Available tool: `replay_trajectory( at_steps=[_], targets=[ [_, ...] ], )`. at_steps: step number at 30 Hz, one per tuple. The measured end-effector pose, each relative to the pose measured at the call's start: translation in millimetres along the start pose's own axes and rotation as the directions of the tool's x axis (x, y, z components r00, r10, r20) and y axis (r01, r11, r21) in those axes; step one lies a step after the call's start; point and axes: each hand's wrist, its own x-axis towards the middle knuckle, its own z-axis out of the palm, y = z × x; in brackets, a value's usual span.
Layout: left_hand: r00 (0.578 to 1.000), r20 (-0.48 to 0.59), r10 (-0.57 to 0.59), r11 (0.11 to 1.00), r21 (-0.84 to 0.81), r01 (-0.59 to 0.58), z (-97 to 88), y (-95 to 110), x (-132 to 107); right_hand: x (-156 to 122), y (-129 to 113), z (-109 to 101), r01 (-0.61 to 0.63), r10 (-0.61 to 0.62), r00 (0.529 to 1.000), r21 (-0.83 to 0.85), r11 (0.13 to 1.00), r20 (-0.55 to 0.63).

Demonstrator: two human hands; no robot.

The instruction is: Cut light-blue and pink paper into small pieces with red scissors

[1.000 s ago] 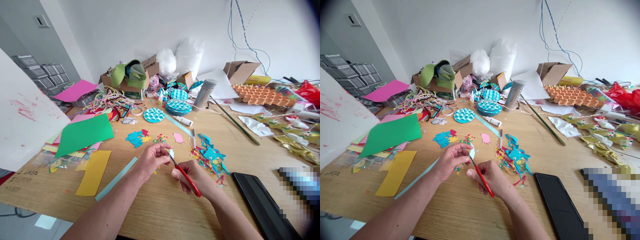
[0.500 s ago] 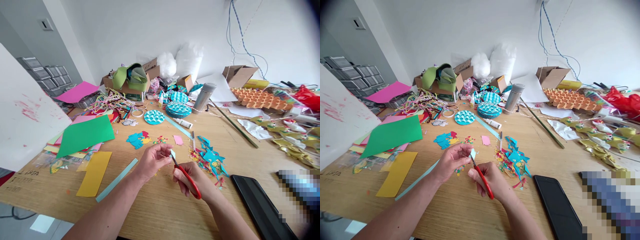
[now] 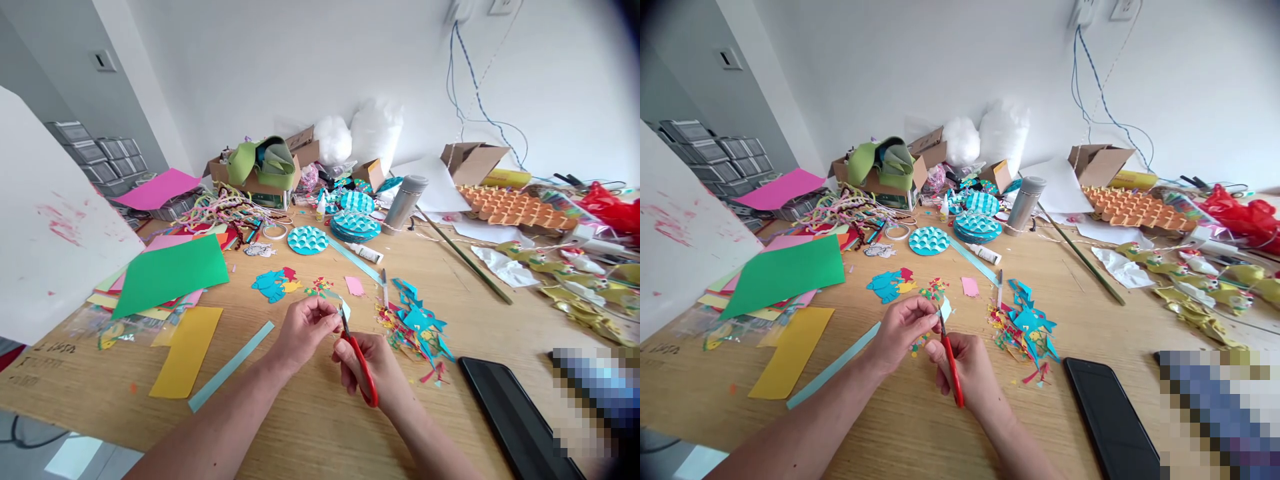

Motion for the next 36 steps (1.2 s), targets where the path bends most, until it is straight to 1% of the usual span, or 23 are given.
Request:
replay_trajectory(
  at_steps=[6,10,13,15,18,21,23,25,30,36],
  targets=[
    [1.000,-0.002,0.023,1.000,0.000,-0.023,0.7,-1,0,-1,3,-1,0.013,-0.013,1.000,-0.046,0.999,-0.009],
    [0.993,-0.033,0.112,0.993,-0.028,-0.113,0.3,0,1,-2,4,-2,0.099,-0.092,0.992,-0.072,0.993,0.089],
    [0.987,-0.058,0.150,0.987,-0.042,-0.152,-1.7,1,1,-4,1,-4,0.126,-0.113,0.978,-0.069,0.990,0.174],
    [0.989,-0.067,0.130,0.988,-0.076,-0.135,-3.2,3,1,-7,-3,-8,0.126,-0.109,0.969,-0.063,0.990,0.221],
    [0.996,-0.063,0.070,0.986,-0.146,-0.078,-4.9,4,2,-12,-8,-18,0.107,-0.088,0.948,-0.043,0.993,0.306],
    [0.998,-0.057,0.037,0.981,-0.189,-0.047,-5.1,5,3,-15,-12,-27,0.102,-0.104,0.927,0.025,0.994,0.361],
    [0.998,-0.047,0.037,0.981,-0.190,-0.045,-4.5,5,3,-16,-12,-29,0.117,-0.131,0.927,0.063,0.991,0.352],
    [0.999,-0.031,0.044,0.985,-0.165,-0.049,-3.6,6,2,-16,-12,-29,0.115,-0.130,0.936,0.065,0.991,0.328],
    [0.999,-0.015,0.044,0.994,-0.101,-0.046,-2.5,7,0,-12,-11,-24,0.030,-0.033,0.961,0.013,0.999,0.273],
    [0.998,-0.026,0.053,0.995,-0.084,-0.055,-3.2,7,2,-11,-12,-24,-0.006,0.015,0.964,-0.035,0.999,0.266]
  ],
)
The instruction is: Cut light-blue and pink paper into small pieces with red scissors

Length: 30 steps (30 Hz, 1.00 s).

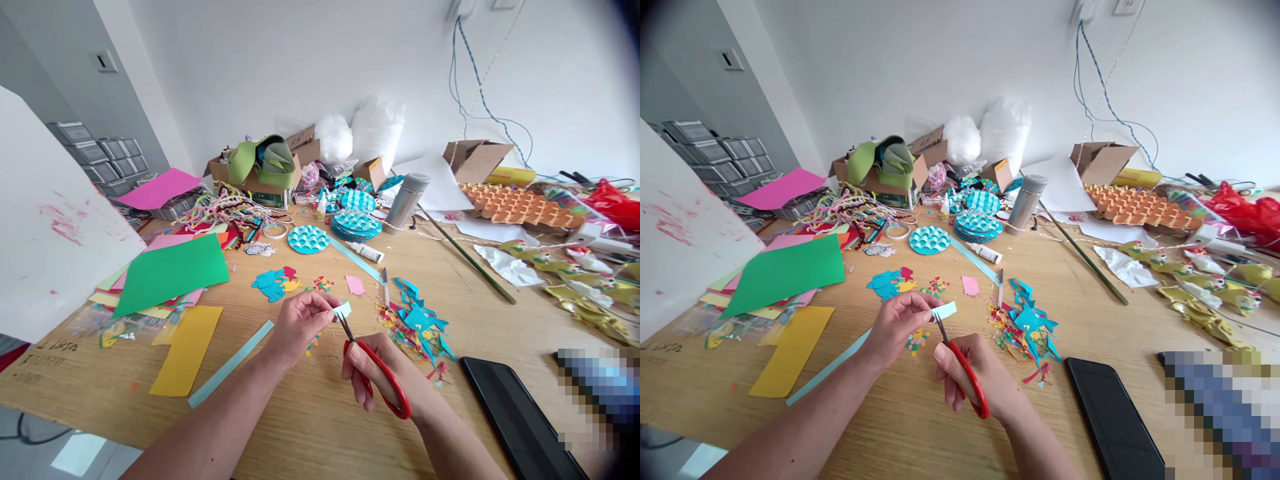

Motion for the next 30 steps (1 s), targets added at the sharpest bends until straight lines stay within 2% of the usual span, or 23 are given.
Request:
replay_trajectory(
  at_steps=[8,15,21,30],
  targets=[
    [0.999,-0.016,-0.034,0.999,-0.003,0.034,-0.6,-1.6,0.5,-1.2,-0.7,0.0,-0.022,0.022,1.000,-0.029,0.999,0.010],
    [0.994,-0.040,-0.106,0.991,-0.089,0.103,2.1,-1.7,0.3,0.3,-1.7,0.7,-0.064,0.063,0.998,-0.027,0.998,-0.014],
    [0.982,-0.015,-0.188,0.970,-0.160,0.183,1.4,-2.6,0.8,0.1,0.8,-0.4,-0.068,0.068,0.998,-0.035,0.997,-0.007],
    [0.976,-0.036,-0.213,0.964,-0.172,0.204,-0.2,-4.6,1.9,0.1,-0.6,0.0,-0.091,0.091,0.996,-0.028,0.995,-0.017]
  ],
)
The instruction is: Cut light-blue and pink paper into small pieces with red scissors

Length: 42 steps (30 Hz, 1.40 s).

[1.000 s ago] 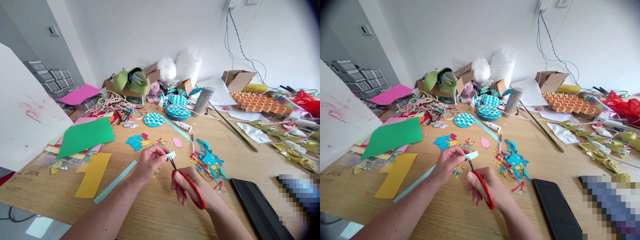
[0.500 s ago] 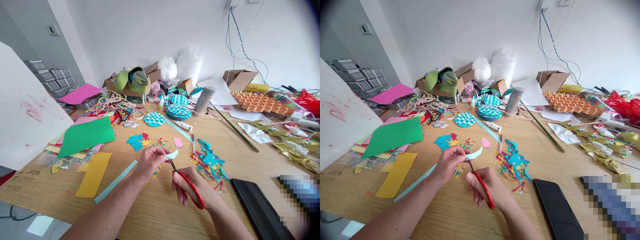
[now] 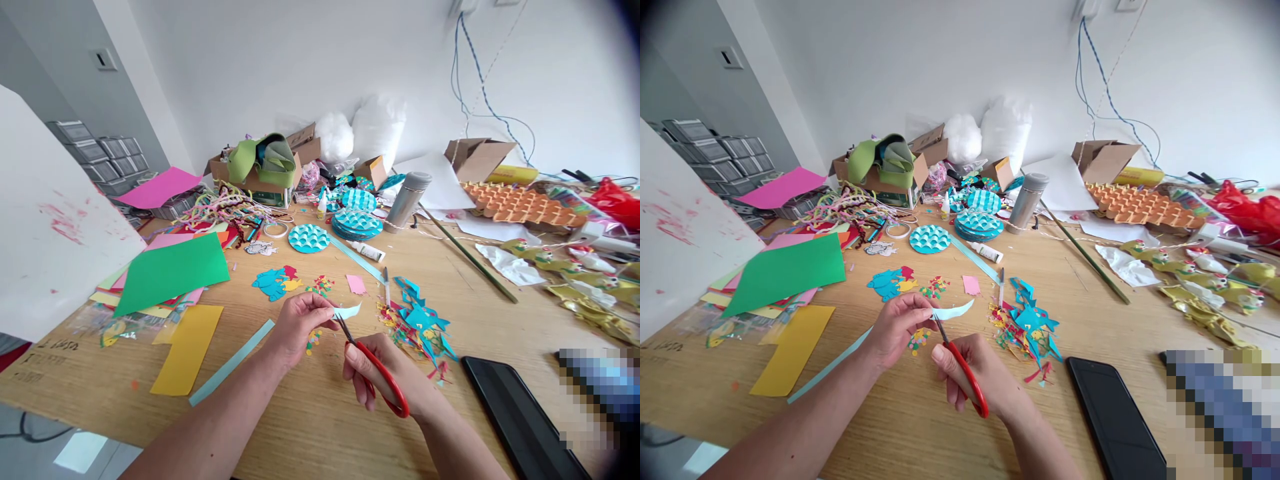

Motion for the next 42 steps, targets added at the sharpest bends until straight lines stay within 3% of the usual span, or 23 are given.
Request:
replay_trajectory(
  at_steps=[6,15,34,42],
  targets=[
    [0.998,-0.056,-0.005,0.999,0.046,0.007,-0.3,-0.9,1.1,1.7,1.5,-0.6,0.009,-0.009,1.000,0.002,1.000,0.009],
    [0.996,-0.022,-0.084,0.996,0.013,0.085,0.3,0.3,-1.1,2.6,4.6,-1.2,0.000,0.000,1.000,-0.006,1.000,-0.008],
    [0.995,-0.017,-0.096,0.995,-0.013,0.096,4.5,-2.4,-2.9,7.1,4.0,0.5,-0.008,0.008,0.999,-0.001,1.000,-0.044],
    [0.995,-0.017,-0.102,0.994,0.026,0.103,6.3,-5.1,-4.1,7.2,4.7,1.4,0.075,-0.082,0.995,-0.121,0.990,-0.053]
  ],
)
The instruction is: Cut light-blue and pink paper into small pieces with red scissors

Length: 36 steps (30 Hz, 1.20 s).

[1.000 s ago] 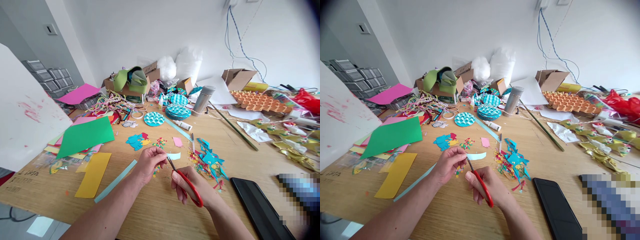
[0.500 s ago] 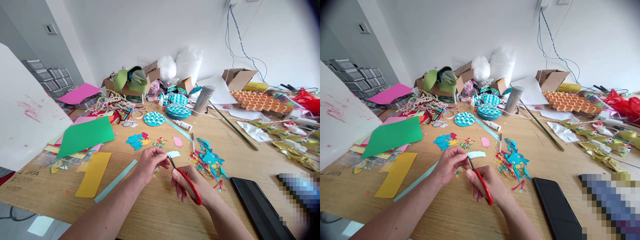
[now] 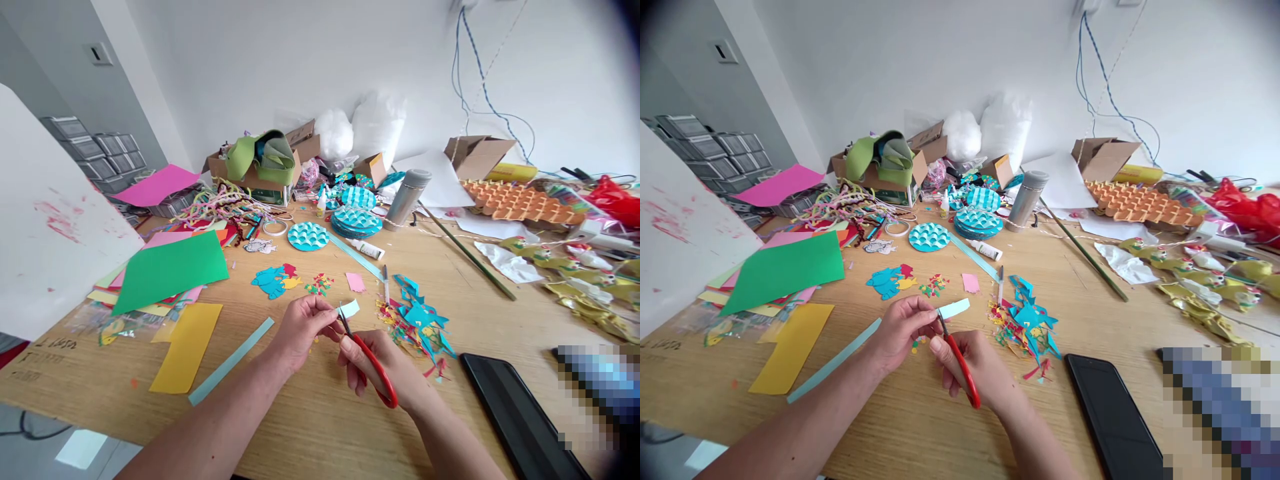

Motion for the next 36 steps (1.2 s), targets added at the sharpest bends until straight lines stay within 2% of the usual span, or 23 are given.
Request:
replay_trajectory(
  at_steps=[6,13,16,22,27,36],
  targets=[
    [0.999,-0.034,0.024,1.000,0.001,-0.024,0.1,-0.6,0.8,1.8,3.9,1.7,-0.047,0.044,0.998,-0.052,0.998,-0.045],
    [0.993,-0.079,0.082,0.997,0.004,-0.082,-2.4,0.6,3.6,-2.7,0.0,-2.5,-0.066,0.062,0.996,0.064,0.996,0.058],
    [0.993,-0.067,0.099,0.995,0.020,-0.098,-3.4,0.4,4.0,-4.4,-3.2,-4.5,-0.059,0.049,0.995,0.113,0.992,0.092],
    [0.992,-0.037,0.124,0.987,0.106,-0.119,-4.8,-2.4,4.6,-2.7,-4.6,-4.1,-0.078,0.070,0.995,0.126,0.989,0.066],
    [0.993,-0.033,0.109,0.987,0.123,-0.104,-6.1,-4.0,5.4,-2.4,-4.7,-4.0,-0.099,0.091,0.994,0.114,0.989,0.067],
    [0.997,-0.040,0.065,0.997,0.043,-0.064,-2.1,0.4,4.3,-2.9,-3.3,-3.8,-0.109,0.103,0.993,0.111,0.988,0.060]
  ],
)
